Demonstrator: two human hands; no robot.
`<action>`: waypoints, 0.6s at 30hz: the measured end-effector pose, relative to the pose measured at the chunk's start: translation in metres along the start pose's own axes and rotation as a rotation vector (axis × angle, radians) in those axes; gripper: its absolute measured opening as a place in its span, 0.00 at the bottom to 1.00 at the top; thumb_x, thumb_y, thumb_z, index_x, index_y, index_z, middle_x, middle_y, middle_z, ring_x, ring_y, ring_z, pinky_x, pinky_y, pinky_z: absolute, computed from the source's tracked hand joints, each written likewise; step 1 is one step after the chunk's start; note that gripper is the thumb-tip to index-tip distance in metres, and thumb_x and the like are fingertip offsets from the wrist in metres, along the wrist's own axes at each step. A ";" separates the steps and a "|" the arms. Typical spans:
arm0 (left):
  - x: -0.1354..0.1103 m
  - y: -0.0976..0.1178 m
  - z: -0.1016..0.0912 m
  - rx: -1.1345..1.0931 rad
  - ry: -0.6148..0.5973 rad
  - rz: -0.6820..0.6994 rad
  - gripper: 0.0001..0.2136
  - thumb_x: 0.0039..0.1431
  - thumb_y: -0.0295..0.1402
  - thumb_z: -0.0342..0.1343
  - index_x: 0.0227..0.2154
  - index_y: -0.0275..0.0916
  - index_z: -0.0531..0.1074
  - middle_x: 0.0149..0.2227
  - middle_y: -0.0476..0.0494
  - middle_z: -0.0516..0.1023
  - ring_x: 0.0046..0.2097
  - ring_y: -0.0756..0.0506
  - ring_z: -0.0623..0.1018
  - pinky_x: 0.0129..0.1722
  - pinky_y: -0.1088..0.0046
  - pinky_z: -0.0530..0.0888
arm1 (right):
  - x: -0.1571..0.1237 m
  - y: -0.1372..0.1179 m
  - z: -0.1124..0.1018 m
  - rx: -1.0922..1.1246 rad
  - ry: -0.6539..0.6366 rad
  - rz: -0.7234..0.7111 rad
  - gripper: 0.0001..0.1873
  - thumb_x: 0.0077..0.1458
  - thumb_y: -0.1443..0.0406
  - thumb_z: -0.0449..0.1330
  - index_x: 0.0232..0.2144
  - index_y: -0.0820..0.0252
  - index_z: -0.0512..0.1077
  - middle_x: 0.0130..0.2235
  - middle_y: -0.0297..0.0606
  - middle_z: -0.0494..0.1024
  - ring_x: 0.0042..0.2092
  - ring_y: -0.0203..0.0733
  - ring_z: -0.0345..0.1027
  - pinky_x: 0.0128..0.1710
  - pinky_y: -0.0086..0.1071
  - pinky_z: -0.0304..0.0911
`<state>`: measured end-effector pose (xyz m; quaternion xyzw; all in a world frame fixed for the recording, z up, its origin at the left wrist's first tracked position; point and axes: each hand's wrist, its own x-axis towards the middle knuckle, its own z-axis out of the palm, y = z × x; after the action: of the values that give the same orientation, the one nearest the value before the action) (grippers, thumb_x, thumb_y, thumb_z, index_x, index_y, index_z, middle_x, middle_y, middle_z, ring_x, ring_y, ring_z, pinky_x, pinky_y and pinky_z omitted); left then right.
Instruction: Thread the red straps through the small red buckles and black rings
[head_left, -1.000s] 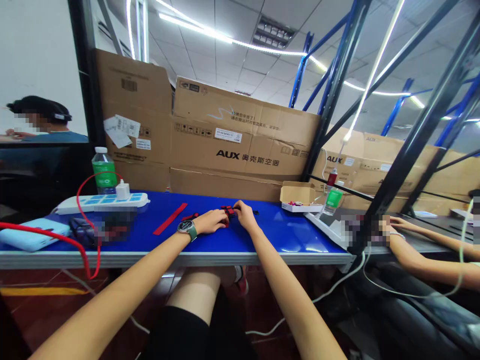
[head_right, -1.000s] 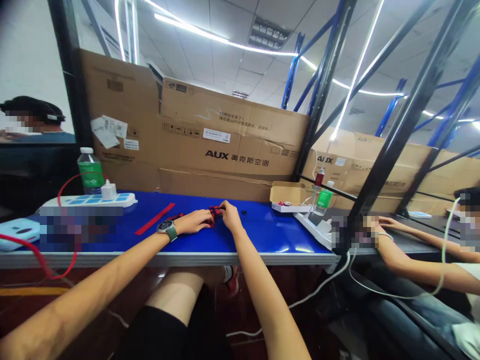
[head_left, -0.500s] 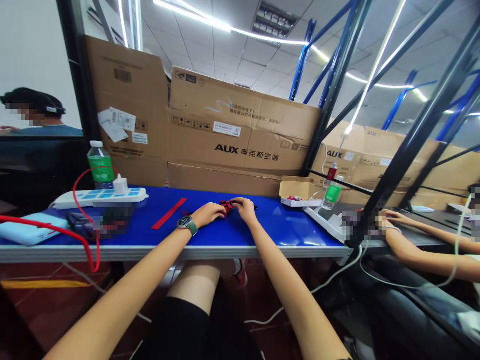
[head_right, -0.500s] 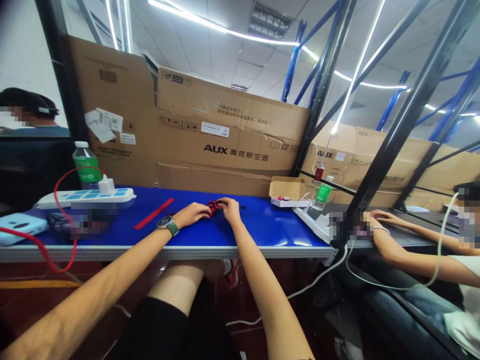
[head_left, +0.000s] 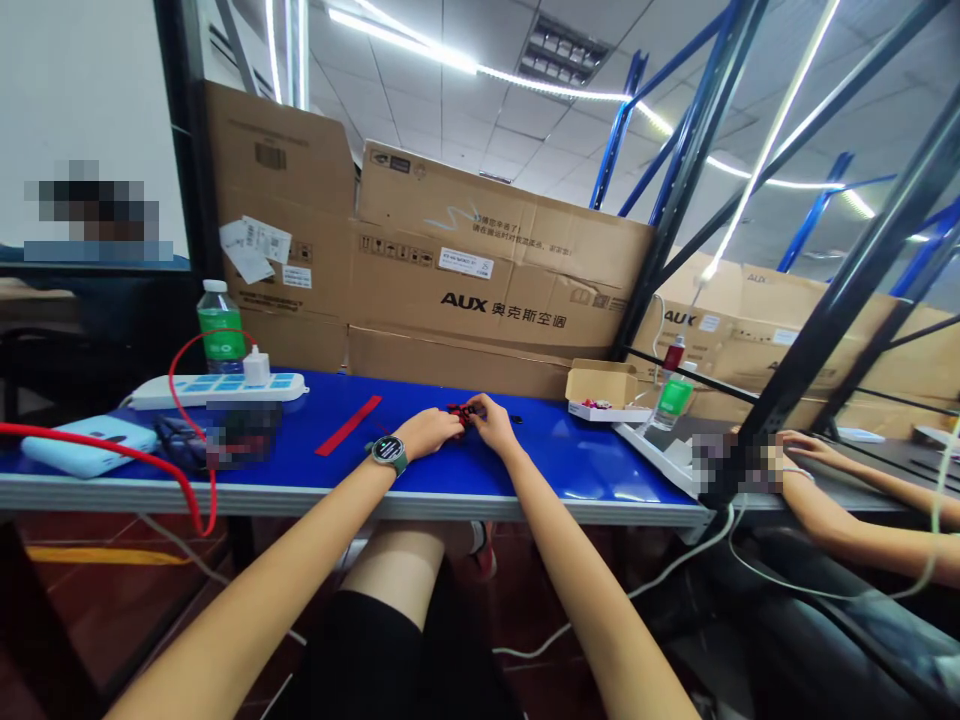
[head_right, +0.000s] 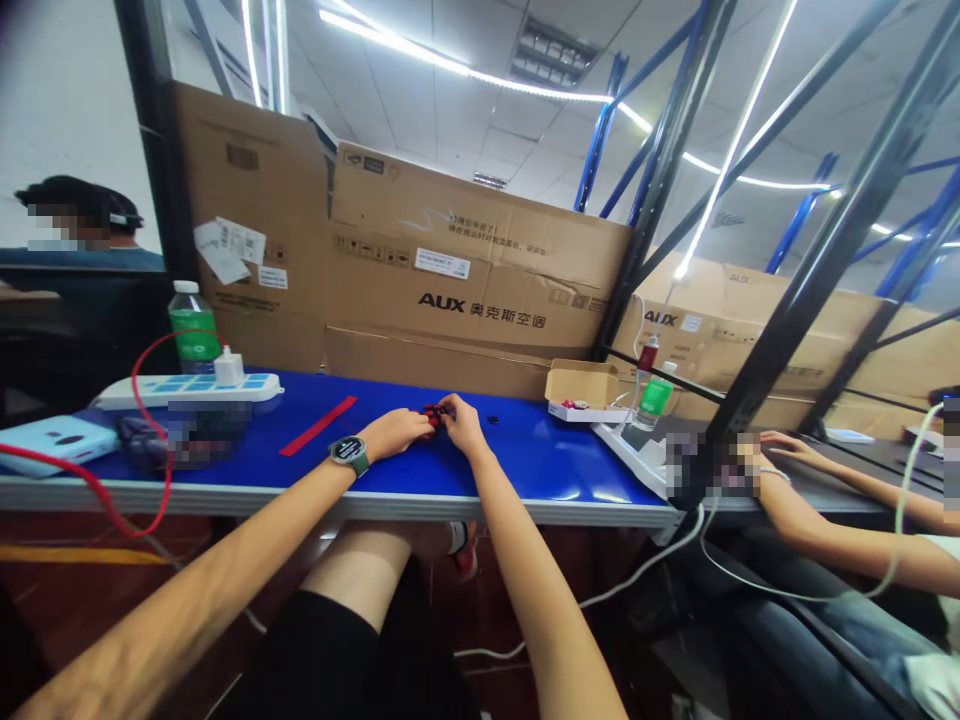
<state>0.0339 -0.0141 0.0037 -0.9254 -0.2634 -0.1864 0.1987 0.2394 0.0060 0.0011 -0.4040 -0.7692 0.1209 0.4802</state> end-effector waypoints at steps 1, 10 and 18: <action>0.000 0.000 0.000 -0.002 0.004 0.002 0.12 0.61 0.19 0.51 0.40 0.39 0.76 0.41 0.40 0.80 0.39 0.43 0.80 0.42 0.69 0.72 | 0.000 0.000 0.000 0.011 0.010 0.012 0.14 0.47 0.71 0.58 0.39 0.56 0.71 0.37 0.35 0.80 0.38 0.40 0.74 0.42 0.33 0.68; 0.000 0.000 0.000 -0.076 0.009 -0.031 0.13 0.62 0.19 0.50 0.41 0.38 0.76 0.42 0.38 0.80 0.41 0.43 0.80 0.44 0.69 0.73 | 0.003 0.005 0.000 0.063 0.078 0.078 0.09 0.53 0.62 0.59 0.36 0.57 0.76 0.34 0.37 0.80 0.34 0.42 0.75 0.38 0.35 0.72; -0.003 -0.011 0.008 -0.537 0.243 -0.191 0.12 0.65 0.25 0.49 0.49 0.41 0.69 0.45 0.41 0.79 0.47 0.43 0.80 0.46 0.69 0.73 | 0.002 0.002 0.000 0.215 0.036 0.141 0.11 0.45 0.63 0.64 0.35 0.57 0.76 0.34 0.36 0.81 0.35 0.44 0.78 0.38 0.36 0.75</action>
<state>0.0274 -0.0023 -0.0016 -0.8869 -0.2651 -0.3762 -0.0412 0.2401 0.0087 0.0011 -0.4056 -0.7127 0.2287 0.5247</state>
